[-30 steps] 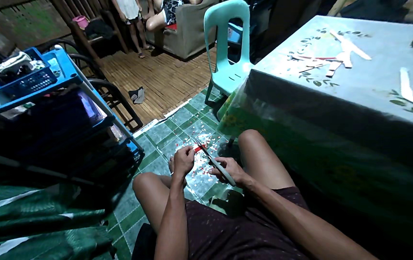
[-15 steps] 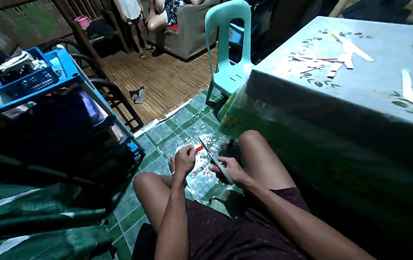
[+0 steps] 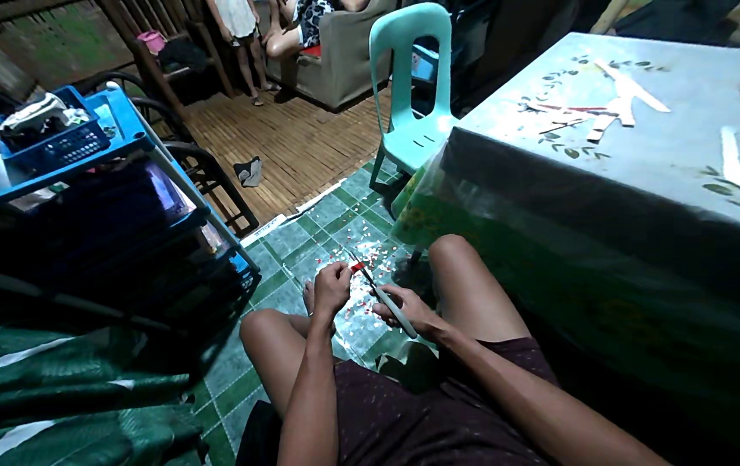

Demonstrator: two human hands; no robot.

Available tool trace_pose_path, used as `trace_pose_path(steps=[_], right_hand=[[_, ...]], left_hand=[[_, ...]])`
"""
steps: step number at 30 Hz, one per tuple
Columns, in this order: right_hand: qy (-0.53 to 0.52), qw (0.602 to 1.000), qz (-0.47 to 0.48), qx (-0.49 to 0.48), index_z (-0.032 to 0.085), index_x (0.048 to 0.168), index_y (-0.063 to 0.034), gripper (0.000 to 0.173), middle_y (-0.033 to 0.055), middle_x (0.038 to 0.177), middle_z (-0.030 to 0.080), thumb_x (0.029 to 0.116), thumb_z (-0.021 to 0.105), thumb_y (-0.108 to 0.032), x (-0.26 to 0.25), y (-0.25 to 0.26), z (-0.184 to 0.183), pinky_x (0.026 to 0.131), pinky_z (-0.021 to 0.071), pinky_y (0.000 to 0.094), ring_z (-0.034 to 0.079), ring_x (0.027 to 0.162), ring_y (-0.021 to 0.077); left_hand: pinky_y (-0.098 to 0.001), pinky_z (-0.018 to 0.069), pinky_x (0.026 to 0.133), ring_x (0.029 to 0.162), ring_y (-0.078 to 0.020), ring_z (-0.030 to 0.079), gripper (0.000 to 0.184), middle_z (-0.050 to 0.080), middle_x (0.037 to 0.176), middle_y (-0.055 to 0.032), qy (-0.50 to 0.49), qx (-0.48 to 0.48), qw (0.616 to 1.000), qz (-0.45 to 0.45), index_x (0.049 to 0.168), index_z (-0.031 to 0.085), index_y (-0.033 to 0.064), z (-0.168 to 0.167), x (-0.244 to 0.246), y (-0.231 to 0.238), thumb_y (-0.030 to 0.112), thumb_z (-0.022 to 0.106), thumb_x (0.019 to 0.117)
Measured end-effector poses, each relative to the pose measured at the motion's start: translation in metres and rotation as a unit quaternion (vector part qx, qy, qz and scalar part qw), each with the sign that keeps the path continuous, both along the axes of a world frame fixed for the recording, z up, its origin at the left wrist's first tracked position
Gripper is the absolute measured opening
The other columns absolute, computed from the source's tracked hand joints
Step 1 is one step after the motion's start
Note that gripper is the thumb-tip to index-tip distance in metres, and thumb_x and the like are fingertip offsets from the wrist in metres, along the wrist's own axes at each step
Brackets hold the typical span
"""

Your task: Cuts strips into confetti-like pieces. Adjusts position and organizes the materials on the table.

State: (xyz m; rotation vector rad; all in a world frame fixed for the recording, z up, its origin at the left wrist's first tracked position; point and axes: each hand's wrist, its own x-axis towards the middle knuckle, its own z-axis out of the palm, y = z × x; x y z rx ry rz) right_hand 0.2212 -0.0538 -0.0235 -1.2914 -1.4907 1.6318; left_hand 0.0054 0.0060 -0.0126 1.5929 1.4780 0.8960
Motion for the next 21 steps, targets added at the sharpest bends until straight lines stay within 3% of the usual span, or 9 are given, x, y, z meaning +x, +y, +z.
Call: trace_pose_path(steps=[21], right_hand=[[0.012, 0.999, -0.029, -0.021, 0.062, 0.128, -0.0061, 0.058, 0.0055, 0.078, 0.069, 0.0867, 0.08, -0.043, 0.0003, -0.0014, 0.0039, 0.056, 0.0563, 0.0304, 0.063, 0.058, 0.0138]], left_hand=[[-0.0362, 0.0515, 0.067, 0.066, -0.0114, 0.059, 0.026, 0.065, 0.074, -0.0006, 0.002, 0.003, 1.0, -0.023, 0.099, 0.074, 0.0085, -0.0041, 0.0042, -0.0003, 0.022, 0.053, 0.1019]])
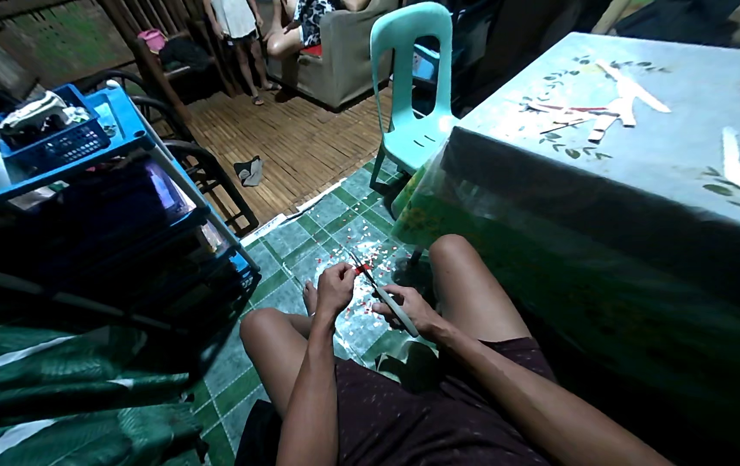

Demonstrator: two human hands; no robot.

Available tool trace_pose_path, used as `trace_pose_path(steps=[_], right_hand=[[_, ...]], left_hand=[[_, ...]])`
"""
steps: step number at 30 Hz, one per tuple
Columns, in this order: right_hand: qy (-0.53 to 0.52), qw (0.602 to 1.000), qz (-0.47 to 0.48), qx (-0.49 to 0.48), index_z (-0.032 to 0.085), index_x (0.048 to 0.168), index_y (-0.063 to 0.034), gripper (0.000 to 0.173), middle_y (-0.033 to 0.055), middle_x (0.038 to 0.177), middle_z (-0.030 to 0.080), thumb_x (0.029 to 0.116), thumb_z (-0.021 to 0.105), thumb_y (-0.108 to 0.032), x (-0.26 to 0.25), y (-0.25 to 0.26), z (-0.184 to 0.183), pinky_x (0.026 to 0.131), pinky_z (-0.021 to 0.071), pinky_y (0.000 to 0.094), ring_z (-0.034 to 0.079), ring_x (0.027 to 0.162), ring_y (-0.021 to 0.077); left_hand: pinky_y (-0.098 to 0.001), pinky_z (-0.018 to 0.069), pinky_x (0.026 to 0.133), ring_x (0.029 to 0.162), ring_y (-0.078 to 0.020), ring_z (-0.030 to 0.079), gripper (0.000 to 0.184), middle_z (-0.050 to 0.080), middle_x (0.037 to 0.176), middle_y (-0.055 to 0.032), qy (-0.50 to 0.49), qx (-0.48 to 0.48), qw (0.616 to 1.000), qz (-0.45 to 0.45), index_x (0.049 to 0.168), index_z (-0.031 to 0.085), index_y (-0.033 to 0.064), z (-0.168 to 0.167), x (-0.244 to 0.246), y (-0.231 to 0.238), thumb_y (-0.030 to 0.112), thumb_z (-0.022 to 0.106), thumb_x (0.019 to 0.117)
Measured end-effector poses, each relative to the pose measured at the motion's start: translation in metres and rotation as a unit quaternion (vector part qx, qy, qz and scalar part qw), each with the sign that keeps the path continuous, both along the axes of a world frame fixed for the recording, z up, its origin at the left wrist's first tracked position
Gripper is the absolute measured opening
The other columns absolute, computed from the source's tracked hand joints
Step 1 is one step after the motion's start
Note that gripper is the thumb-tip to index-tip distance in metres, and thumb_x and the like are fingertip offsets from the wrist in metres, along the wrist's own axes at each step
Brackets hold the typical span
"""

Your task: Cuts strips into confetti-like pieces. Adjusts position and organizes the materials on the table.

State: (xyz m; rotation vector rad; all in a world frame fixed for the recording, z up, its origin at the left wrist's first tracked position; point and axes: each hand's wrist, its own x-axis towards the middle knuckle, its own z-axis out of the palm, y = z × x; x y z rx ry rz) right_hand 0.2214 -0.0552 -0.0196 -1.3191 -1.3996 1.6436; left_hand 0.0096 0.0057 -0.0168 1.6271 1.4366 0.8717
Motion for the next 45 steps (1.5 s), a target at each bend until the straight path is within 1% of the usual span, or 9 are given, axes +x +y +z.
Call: trace_pose_path(steps=[10, 24, 28, 31, 34, 38, 40, 43, 45], right_hand=[[0.001, 1.0, -0.006, -0.003, 0.063, 0.127, -0.006, 0.055, 0.0051, 0.076, 0.068, 0.0868, 0.081, -0.039, -0.001, -0.001, 0.001, 0.054, 0.0557, 0.0299, 0.062, 0.056, 0.0132], [-0.011, 1.0, -0.012, 0.003, 0.064, 0.127, -0.006, 0.059, 0.0047, 0.075, 0.068, 0.0839, 0.083, -0.041, 0.0, 0.0, -0.001, 0.055, 0.0559, 0.0304, 0.062, 0.056, 0.0132], [-0.044, 0.998, -0.017, 0.032, 0.067, 0.12, -0.0055, 0.051, 0.0057, 0.071, 0.069, 0.0868, 0.08, -0.042, -0.002, -0.003, 0.008, 0.053, 0.059, 0.0338, 0.065, 0.053, 0.0159], [-0.045, 0.998, -0.035, 0.025, 0.065, 0.122, -0.0048, 0.051, 0.0073, 0.072, 0.07, 0.0894, 0.078, -0.041, -0.004, -0.003, 0.007, 0.054, 0.0596, 0.0346, 0.066, 0.054, 0.017], [-0.045, 0.998, -0.053, 0.007, 0.065, 0.124, -0.0063, 0.051, 0.0077, 0.076, 0.07, 0.0916, 0.075, -0.044, -0.004, 0.0, 0.003, 0.056, 0.0599, 0.0347, 0.067, 0.057, 0.017], [-0.023, 0.998, -0.05, 0.009, 0.062, 0.128, -0.0071, 0.053, 0.0068, 0.079, 0.069, 0.093, 0.073, -0.046, -0.003, 0.001, 0.001, 0.06, 0.0598, 0.034, 0.067, 0.061, 0.0166], [-0.024, 0.999, -0.04, 0.01, 0.061, 0.13, -0.0074, 0.056, 0.0076, 0.081, 0.07, 0.0925, 0.073, -0.046, -0.002, 0.002, -0.002, 0.062, 0.0601, 0.0345, 0.067, 0.063, 0.017], [-0.038, 0.999, -0.01, 0.02, 0.06, 0.132, -0.008, 0.059, 0.0072, 0.082, 0.07, 0.0919, 0.073, -0.049, -0.001, 0.001, -0.004, 0.063, 0.0602, 0.0352, 0.068, 0.065, 0.0169], [-0.051, 0.998, 0.01, 0.033, 0.059, 0.135, -0.0083, 0.061, 0.0078, 0.085, 0.07, 0.091, 0.074, -0.049, -0.002, 0.001, -0.005, 0.065, 0.0602, 0.0362, 0.068, 0.067, 0.0172]], left_hand=[[-0.0362, 0.0512, 0.066, 0.065, -0.0113, 0.059, 0.025, 0.065, 0.074, -0.0002, -0.001, -0.002, 1.0, 0.004, 0.099, 0.075, 0.0086, 0.001, 0.0, -0.001, 0.022, 0.053, 0.1018], [-0.037, 0.0512, 0.066, 0.065, -0.012, 0.059, 0.026, 0.064, 0.073, -0.0004, -0.005, -0.002, 1.0, 0.005, 0.099, 0.074, 0.0088, 0.001, 0.0, -0.001, 0.023, 0.053, 0.1018], [-0.0379, 0.0525, 0.068, 0.067, -0.0126, 0.061, 0.025, 0.065, 0.075, -0.0013, 0.006, -0.007, 1.0, 0.0, 0.099, 0.074, 0.0089, 0.004, 0.003, -0.002, 0.022, 0.053, 0.1016], [-0.0395, 0.0537, 0.07, 0.07, -0.0135, 0.063, 0.026, 0.067, 0.078, -0.002, 0.015, -0.017, 1.0, -0.01, 0.1, 0.074, 0.0092, 0.006, 0.007, -0.004, 0.023, 0.052, 0.1025], [-0.0401, 0.0532, 0.07, 0.07, -0.0139, 0.062, 0.027, 0.067, 0.077, -0.0019, 0.023, -0.02, 0.999, -0.011, 0.099, 0.074, 0.0093, 0.005, 0.01, -0.004, 0.023, 0.052, 0.1027], [-0.0385, 0.0525, 0.068, 0.067, -0.0134, 0.06, 0.027, 0.065, 0.075, -0.0014, 0.008, -0.015, 1.0, 0.022, 0.102, 0.074, 0.0089, 0.004, 0.008, -0.002, 0.024, 0.052, 0.1037], [-0.0375, 0.0546, 0.073, 0.072, -0.0133, 0.064, 0.027, 0.068, 0.081, -0.0026, -0.011, -0.006, 0.999, 0.043, 0.106, 0.074, 0.008, 0.002, 0.006, -0.001, 0.025, 0.053, 0.1043], [-0.0374, 0.0572, 0.083, 0.087, -0.0143, 0.069, 0.027, 0.072, 0.099, -0.0064, -0.03, 0.001, 0.998, 0.049, 0.111, 0.074, 0.007, -0.001, 0.003, 0.001, 0.025, 0.055, 0.1046], [-0.0368, 0.0571, 0.084, 0.088, -0.014, 0.069, 0.026, 0.073, 0.099, -0.0066, -0.042, 0.003, 0.998, 0.052, 0.111, 0.074, 0.0061, -0.001, 0.001, 0.001, 0.024, 0.057, 0.1041]])
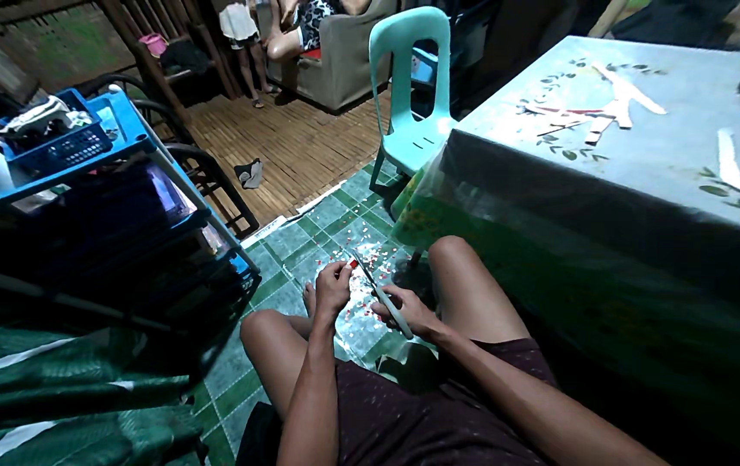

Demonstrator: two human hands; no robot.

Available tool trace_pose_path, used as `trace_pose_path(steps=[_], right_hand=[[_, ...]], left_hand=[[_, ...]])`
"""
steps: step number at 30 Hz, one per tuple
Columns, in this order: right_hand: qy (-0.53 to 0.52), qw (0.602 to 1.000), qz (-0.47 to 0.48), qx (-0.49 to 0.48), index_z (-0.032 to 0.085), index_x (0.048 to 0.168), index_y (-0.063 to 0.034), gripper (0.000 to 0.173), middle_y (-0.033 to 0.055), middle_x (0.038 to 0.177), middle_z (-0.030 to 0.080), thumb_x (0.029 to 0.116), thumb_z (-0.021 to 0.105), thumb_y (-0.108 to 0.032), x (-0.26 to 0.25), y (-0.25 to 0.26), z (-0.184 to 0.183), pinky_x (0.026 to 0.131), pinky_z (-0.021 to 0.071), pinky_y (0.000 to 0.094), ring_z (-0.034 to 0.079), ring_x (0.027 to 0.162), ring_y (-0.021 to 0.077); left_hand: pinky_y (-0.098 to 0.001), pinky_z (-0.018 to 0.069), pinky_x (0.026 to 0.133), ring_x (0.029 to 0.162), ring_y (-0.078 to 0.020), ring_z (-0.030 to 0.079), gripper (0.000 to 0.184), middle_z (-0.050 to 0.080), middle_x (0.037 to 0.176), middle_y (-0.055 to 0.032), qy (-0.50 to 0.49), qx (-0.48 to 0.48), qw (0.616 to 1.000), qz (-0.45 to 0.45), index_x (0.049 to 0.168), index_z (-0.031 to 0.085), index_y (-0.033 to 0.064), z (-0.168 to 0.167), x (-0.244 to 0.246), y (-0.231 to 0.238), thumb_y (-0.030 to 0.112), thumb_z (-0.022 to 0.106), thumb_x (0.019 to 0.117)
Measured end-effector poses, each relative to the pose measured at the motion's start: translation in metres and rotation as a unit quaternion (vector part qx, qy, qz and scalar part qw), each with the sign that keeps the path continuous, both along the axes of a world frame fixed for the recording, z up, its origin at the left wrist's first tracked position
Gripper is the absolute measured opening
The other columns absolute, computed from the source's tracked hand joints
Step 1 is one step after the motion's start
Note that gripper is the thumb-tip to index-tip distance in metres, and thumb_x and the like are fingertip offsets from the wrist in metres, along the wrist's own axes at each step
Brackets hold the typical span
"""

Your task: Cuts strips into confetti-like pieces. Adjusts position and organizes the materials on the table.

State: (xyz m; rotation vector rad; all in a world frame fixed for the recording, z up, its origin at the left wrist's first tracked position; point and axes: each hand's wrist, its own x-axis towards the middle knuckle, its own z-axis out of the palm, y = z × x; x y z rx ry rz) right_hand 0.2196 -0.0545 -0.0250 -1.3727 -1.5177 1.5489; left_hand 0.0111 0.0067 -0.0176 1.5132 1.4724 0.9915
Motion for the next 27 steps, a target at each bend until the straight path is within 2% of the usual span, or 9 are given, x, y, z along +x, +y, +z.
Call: trace_pose_path(steps=[3, 6, 9, 12, 16, 23, 25, 27], right_hand=[[-0.021, 1.0, 0.015, 0.011, 0.059, 0.136, -0.0099, 0.064, 0.008, 0.088, 0.071, 0.0894, 0.074, -0.051, -0.001, 0.0, -0.002, 0.067, 0.0611, 0.0378, 0.069, 0.07, 0.0181], [-0.023, 1.0, 0.012, 0.017, 0.06, 0.134, -0.0102, 0.062, 0.0076, 0.086, 0.071, 0.0894, 0.075, -0.05, -0.002, 0.0, -0.003, 0.066, 0.061, 0.0368, 0.069, 0.068, 0.0174], [-0.016, 1.0, 0.011, 0.012, 0.061, 0.133, -0.0096, 0.06, 0.0066, 0.085, 0.071, 0.0897, 0.075, -0.049, -0.003, 0.001, -0.001, 0.064, 0.0608, 0.0353, 0.068, 0.067, 0.0165], [-0.009, 1.0, 0.01, 0.003, 0.061, 0.133, -0.0099, 0.059, 0.0067, 0.083, 0.071, 0.0898, 0.076, -0.047, -0.004, 0.0, -0.001, 0.062, 0.0603, 0.0347, 0.068, 0.064, 0.0164], [-0.027, 0.999, 0.009, 0.015, 0.064, 0.13, -0.0097, 0.056, 0.0075, 0.083, 0.072, 0.0901, 0.075, -0.047, -0.006, -0.001, 0.0, 0.062, 0.061, 0.0376, 0.068, 0.064, 0.0176], [0.0, 1.0, -0.024, -0.003, 0.067, 0.125, -0.0072, 0.054, 0.0075, 0.075, 0.07, 0.0855, 0.08, -0.041, -0.009, -0.004, 0.008, 0.054, 0.0576, 0.0354, 0.065, 0.056, 0.017], [0.008, 1.0, -0.028, -0.006, 0.066, 0.126, -0.0067, 0.054, 0.0077, 0.075, 0.07, 0.0854, 0.08, -0.039, -0.008, -0.005, 0.008, 0.053, 0.0573, 0.0348, 0.064, 0.056, 0.0167], [0.012, 0.999, -0.032, -0.002, 0.066, 0.126, -0.0063, 0.055, 0.0078, 0.076, 0.07, 0.085, 0.081, -0.039, -0.007, -0.006, 0.008, 0.054, 0.0574, 0.035, 0.064, 0.056, 0.0167]], left_hand=[[-0.0358, 0.0576, 0.083, 0.087, -0.0125, 0.07, 0.024, 0.074, 0.097, -0.0054, -0.027, -0.003, 1.0, 0.004, 0.111, 0.075, 0.0059, 0.0, 0.0, -0.001, 0.022, 0.059, 0.1035], [-0.0351, 0.059, 0.084, 0.089, -0.0136, 0.071, 0.022, 0.075, 0.1, -0.0064, -0.069, 0.002, 0.998, 0.004, 0.115, 0.073, 0.0058, -0.001, -0.001, -0.001, 0.019, 0.063, 0.1009], [-0.0343, 0.0572, 0.078, 0.084, -0.0153, 0.067, 0.021, 0.071, 0.097, -0.0083, -0.099, 0.006, 0.995, 0.013, 0.114, 0.069, 0.0035, -0.002, -0.001, 0.002, 0.016, 0.067, 0.0969], [-0.0348, 0.0586, 0.083, 0.09, -0.0171, 0.069, 0.019, 0.071, 0.101, -0.0101, -0.108, 0.014, 0.994, -0.002, 0.11, 0.068, 0.0002, -0.003, -0.002, 0.002, 0.013, 0.067, 0.0961], [-0.0366, 0.0584, 0.089, 0.096, -0.0181, 0.069, 0.021, 0.071, 0.105, -0.0122, -0.093, 0.009, 0.995, -0.03, 0.112, 0.067, -0.002, 0.0, -0.002, 0.001, 0.012, 0.066, 0.0971], [-0.0388, 0.0581, 0.089, 0.095, -0.0187, 0.069, 0.022, 0.071, 0.105, -0.0117, -0.095, -0.007, 0.995, -0.01, 0.113, 0.068, -0.0001, 0.007, -0.004, -0.003, 0.015, 0.067, 0.0965], [-0.0383, 0.0584, 0.087, 0.093, -0.0178, 0.069, 0.023, 0.071, 0.104, -0.0107, -0.091, -0.012, 0.996, -0.01, 0.113, 0.069, 0.0013, 0.009, -0.004, -0.004, 0.017, 0.068, 0.0968], [-0.0367, 0.0581, 0.079, 0.085, -0.0162, 0.068, 0.024, 0.071, 0.1, -0.0093, -0.092, -0.026, 0.995, -0.015, 0.112, 0.07, 0.0025, 0.01, -0.004, -0.004, 0.021, 0.068, 0.0977]])
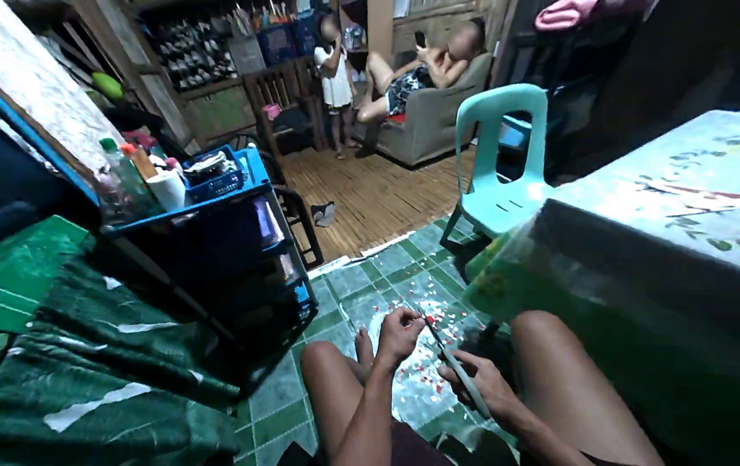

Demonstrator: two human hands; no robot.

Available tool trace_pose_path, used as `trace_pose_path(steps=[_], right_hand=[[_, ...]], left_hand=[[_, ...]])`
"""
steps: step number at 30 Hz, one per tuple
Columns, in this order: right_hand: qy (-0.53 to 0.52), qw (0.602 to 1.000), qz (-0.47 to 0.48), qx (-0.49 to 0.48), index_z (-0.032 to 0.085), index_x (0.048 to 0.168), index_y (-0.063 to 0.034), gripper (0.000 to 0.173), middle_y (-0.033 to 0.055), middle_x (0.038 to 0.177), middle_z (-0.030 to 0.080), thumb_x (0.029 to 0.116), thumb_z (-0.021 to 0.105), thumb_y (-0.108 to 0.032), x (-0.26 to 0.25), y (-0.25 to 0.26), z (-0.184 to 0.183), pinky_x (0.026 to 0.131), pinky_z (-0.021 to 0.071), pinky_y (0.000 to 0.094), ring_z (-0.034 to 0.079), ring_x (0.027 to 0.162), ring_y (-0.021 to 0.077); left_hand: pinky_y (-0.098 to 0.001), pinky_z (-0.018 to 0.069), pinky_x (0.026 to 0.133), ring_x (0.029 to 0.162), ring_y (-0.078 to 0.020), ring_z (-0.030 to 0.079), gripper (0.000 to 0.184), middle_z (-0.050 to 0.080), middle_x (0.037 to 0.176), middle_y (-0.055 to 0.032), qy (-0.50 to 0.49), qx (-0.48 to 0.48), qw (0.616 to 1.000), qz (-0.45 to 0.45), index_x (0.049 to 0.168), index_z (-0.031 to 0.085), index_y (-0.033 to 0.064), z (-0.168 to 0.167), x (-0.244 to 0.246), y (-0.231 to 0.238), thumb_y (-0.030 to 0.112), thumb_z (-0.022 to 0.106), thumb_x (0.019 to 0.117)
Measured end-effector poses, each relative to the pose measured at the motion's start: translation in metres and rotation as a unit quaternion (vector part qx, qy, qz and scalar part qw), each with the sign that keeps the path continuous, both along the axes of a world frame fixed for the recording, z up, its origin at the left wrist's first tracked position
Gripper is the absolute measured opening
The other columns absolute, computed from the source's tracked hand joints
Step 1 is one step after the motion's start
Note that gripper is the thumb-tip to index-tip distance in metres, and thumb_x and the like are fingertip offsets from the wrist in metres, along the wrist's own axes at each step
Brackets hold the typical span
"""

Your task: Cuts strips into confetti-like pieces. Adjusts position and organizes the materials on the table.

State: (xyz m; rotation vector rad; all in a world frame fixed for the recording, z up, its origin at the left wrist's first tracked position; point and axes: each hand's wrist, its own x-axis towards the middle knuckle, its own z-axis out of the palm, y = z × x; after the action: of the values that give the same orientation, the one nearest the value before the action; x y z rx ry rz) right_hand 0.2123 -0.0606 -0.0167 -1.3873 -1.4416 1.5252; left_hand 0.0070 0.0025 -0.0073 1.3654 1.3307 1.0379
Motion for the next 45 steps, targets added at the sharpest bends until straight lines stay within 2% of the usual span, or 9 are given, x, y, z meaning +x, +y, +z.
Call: trace_pose_path(steps=[6, 13, 18, 24, 29, 33, 39, 43, 45], right_hand=[[0.003, 1.0, -0.01, 0.019, 0.066, 0.127, -0.0064, 0.061, 0.0076, 0.076, 0.07, 0.0817, 0.083, -0.043, 0.004, 0.002, -0.0034, 0.053, 0.0568, 0.0344, 0.064, 0.056, 0.0163], [0.006, 1.0, -0.013, 0.017, 0.068, 0.125, -0.0079, 0.062, 0.0074, 0.074, 0.07, 0.0792, 0.085, -0.045, 0.0038, 0.001, -0.0066, 0.052, 0.0563, 0.034, 0.063, 0.055, 0.0163], [0.007, 1.0, -0.007, 0.014, 0.067, 0.125, -0.0073, 0.06, 0.0072, 0.073, 0.069, 0.0804, 0.084, -0.043, 0.0029, 0.0015, -0.006, 0.052, 0.0561, 0.0336, 0.063, 0.054, 0.0157], [0.006, 1.0, -0.007, 0.02, 0.068, 0.125, -0.0082, 0.062, 0.0069, 0.072, 0.069, 0.0788, 0.085, -0.045, 0.0037, 0.001, -0.0077, 0.052, 0.0564, 0.0336, 0.063, 0.053, 0.0159], [-0.017, 0.999, -0.025, 0.039, 0.071, 0.116, -0.0066, 0.047, 0.0077, 0.069, 0.07, 0.0841, 0.082, -0.04, 0.0016, -0.0022, -0.0014, 0.049, 0.0564, 0.0365, 0.063, 0.05, 0.0179], [-0.02, 0.999, -0.042, 0.005, 0.072, 0.111, -0.0068, 0.041, 0.0099, 0.07, 0.07, 0.0887, 0.079, -0.04, 0.0039, 0.0035, -0.0045, 0.05, 0.0575, 0.0388, 0.064, 0.052, 0.0207], [-0.018, 0.999, -0.021, -0.019, 0.07, 0.113, -0.0056, 0.041, 0.0109, 0.072, 0.07, 0.0927, 0.075, -0.04, 0.0027, 0.0022, -0.008, 0.053, 0.0589, 0.0399, 0.066, 0.054, 0.0219], [-0.007, 1.0, 0.004, -0.009, 0.065, 0.125, -0.0065, 0.048, 0.0102, 0.078, 0.071, 0.0943, 0.071, -0.043, -0.0007, 0.0001, -0.0091, 0.057, 0.0594, 0.0395, 0.068, 0.06, 0.0214], [-0.001, 1.0, 0.008, -0.007, 0.064, 0.126, -0.007, 0.049, 0.0091, 0.078, 0.07, 0.094, 0.07, -0.044, -0.0017, -0.0005, -0.0097, 0.057, 0.0587, 0.0382, 0.067, 0.06, 0.0201]], left_hand=[[-0.0349, 0.0546, 0.071, 0.071, -0.0128, 0.064, 0.031, 0.07, 0.084, -0.0048, 0.04, -0.03, 0.998, -0.033, 0.103, 0.073, 0.004, -0.0002, -0.0046, 0.0021, 0.034, 0.064, 0.1015], [-0.0284, 0.0511, 0.066, 0.066, -0.0086, 0.059, 0.024, 0.068, 0.08, -0.0024, -0.002, -0.041, 0.998, -0.049, 0.101, 0.073, 0.0026, -0.0003, -0.0091, 0.0007, 0.023, 0.061, 0.1028], [-0.0275, 0.0486, 0.064, 0.064, -0.0076, 0.056, 0.022, 0.065, 0.076, -0.001, -0.019, -0.033, 0.998, -0.047, 0.096, 0.072, 0.0025, -0.0036, -0.0095, 0.0021, 0.021, 0.062, 0.1018], [-0.0294, 0.0497, 0.067, 0.067, -0.0087, 0.058, 0.023, 0.066, 0.077, -0.0017, -0.012, -0.038, 0.998, -0.04, 0.096, 0.073, 0.0029, -0.004, -0.0079, 0.0021, 0.022, 0.062, 0.1017], [-0.03, 0.051, 0.068, 0.068, -0.0091, 0.059, 0.022, 0.066, 0.077, -0.0017, -0.013, -0.032, 0.999, -0.025, 0.095, 0.073, 0.003, -0.0038, -0.0078, 0.0024, 0.021, 0.062, 0.1013], [-0.0298, 0.0514, 0.069, 0.069, -0.0091, 0.06, 0.02, 0.067, 0.078, -0.0018, -0.02, -0.029, 0.999, 0.0, 0.097, 0.073, 0.0031, -0.0053, -0.0091, 0.0027, 0.02, 0.062, 0.1013], [-0.0316, 0.0526, 0.072, 0.071, -0.0102, 0.061, 0.021, 0.068, 0.08, -0.0031, -0.02, -0.027, 0.999, 0.01, 0.097, 0.074, 0.0029, -0.0059, -0.0078, 0.0023, 0.02, 0.062, 0.1012], [-0.0313, 0.0519, 0.07, 0.069, -0.0102, 0.06, 0.021, 0.067, 0.078, -0.0026, -0.027, -0.025, 0.999, 0.019, 0.095, 0.073, 0.003, -0.006, -0.008, 0.0026, 0.02, 0.063, 0.1009], [-0.0314, 0.0526, 0.071, 0.07, -0.0103, 0.061, 0.021, 0.068, 0.079, -0.0031, -0.028, -0.021, 0.999, 0.022, 0.095, 0.073, 0.0027, -0.0083, -0.0083, 0.0032, 0.02, 0.063, 0.1009]])
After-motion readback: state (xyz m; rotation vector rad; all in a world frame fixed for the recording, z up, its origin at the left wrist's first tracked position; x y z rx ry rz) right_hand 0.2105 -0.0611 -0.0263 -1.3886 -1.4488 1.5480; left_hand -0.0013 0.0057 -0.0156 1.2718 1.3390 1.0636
